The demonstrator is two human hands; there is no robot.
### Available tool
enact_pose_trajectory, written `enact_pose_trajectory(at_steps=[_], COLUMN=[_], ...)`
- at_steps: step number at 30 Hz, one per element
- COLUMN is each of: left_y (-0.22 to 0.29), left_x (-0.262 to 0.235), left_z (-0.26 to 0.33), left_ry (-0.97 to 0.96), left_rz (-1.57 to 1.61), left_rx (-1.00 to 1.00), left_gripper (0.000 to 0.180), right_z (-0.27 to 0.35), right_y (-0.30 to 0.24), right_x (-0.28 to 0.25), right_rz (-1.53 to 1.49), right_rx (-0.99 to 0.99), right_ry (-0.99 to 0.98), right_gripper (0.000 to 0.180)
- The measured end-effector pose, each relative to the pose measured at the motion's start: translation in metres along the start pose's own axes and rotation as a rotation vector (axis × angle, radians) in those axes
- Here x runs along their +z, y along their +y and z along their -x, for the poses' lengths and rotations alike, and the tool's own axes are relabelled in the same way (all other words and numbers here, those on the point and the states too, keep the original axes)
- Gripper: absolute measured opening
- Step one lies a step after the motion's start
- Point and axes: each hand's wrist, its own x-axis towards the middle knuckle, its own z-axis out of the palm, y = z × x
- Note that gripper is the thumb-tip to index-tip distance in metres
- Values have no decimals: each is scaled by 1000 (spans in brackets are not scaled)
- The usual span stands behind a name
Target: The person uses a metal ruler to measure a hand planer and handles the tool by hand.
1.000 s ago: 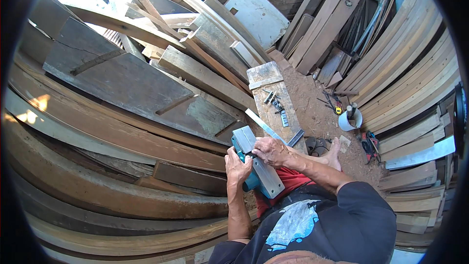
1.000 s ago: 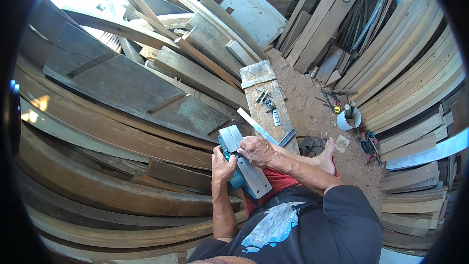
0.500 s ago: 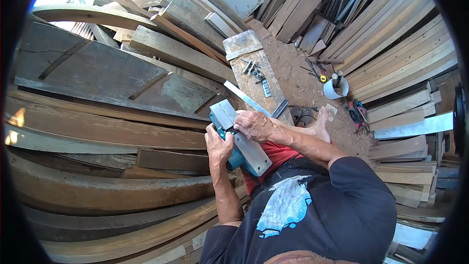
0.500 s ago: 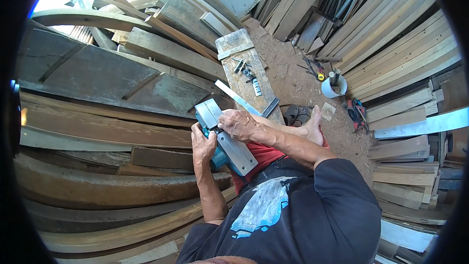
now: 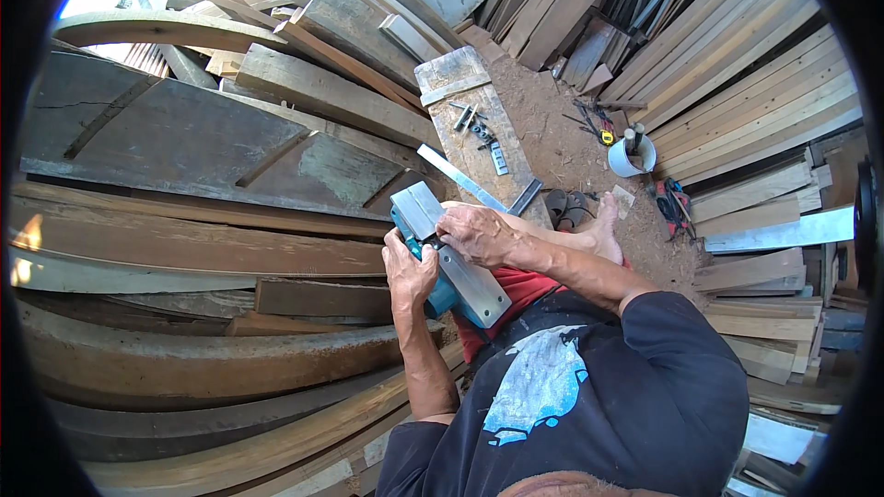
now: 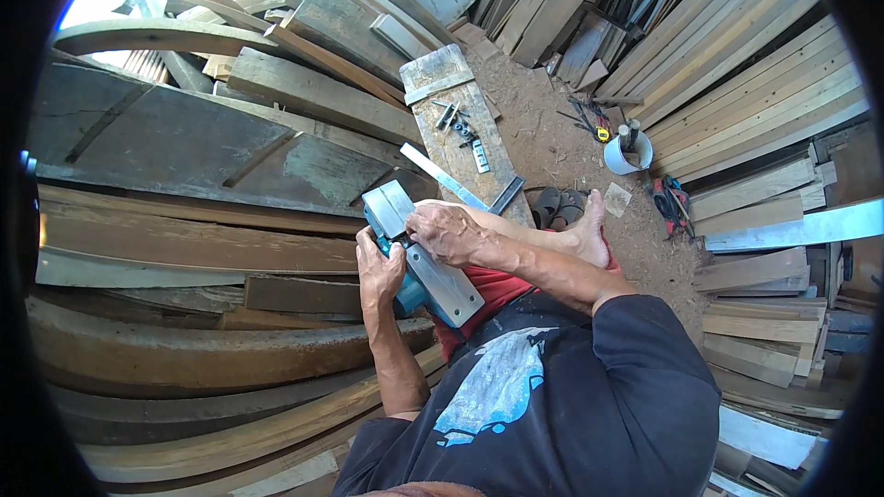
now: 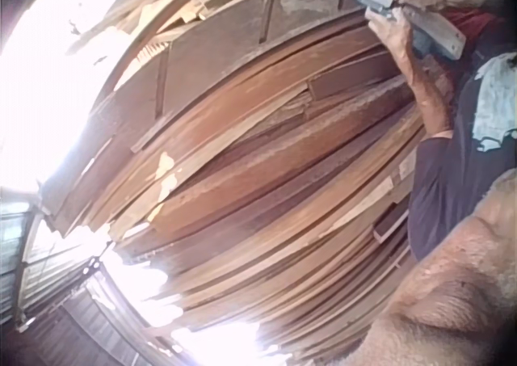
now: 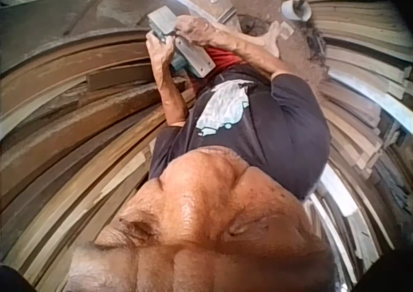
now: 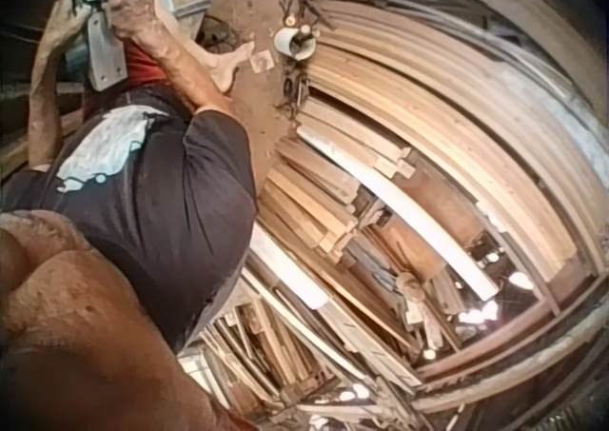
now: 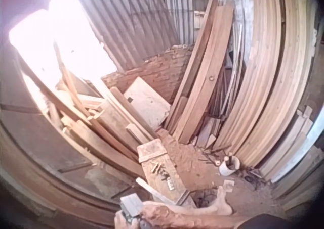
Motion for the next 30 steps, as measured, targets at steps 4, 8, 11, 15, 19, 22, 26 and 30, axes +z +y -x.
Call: enact_pose_trajectory(at_steps=[4,8,11,15,19,22,26,30], left_y=[-1,1,3,-1,2,0,3,2], left_x=[0,0,-2,-2,-2,-2,-4,-2], left_z=[1,1,1,1,0,0,0,0], left_ry=[3,12,-14,1,-4,-11,-12,-12], left_rz=[-16,-40,1,-23,-40,-45,-26,-34], left_rx=[13,21,-21,5,5,13,-5,3], left_gripper=[59,53,59,56,54,55,55,55], right_z=[-2,-1,-2,-8,0,-4,-2,0], right_y=[-1,1,7,-9,5,1,-2,7], right_x=[-1,-2,1,-10,0,-4,-5,-2], right_rz=[6,11,77,35,66,90,18,163], right_rx=[125,26,-11,10,-20,19,50,-154], right_ry=[-88,-52,-105,-106,-98,-161,-95,-34], right_gripper=[14,15,15,15,15,15,15,15])
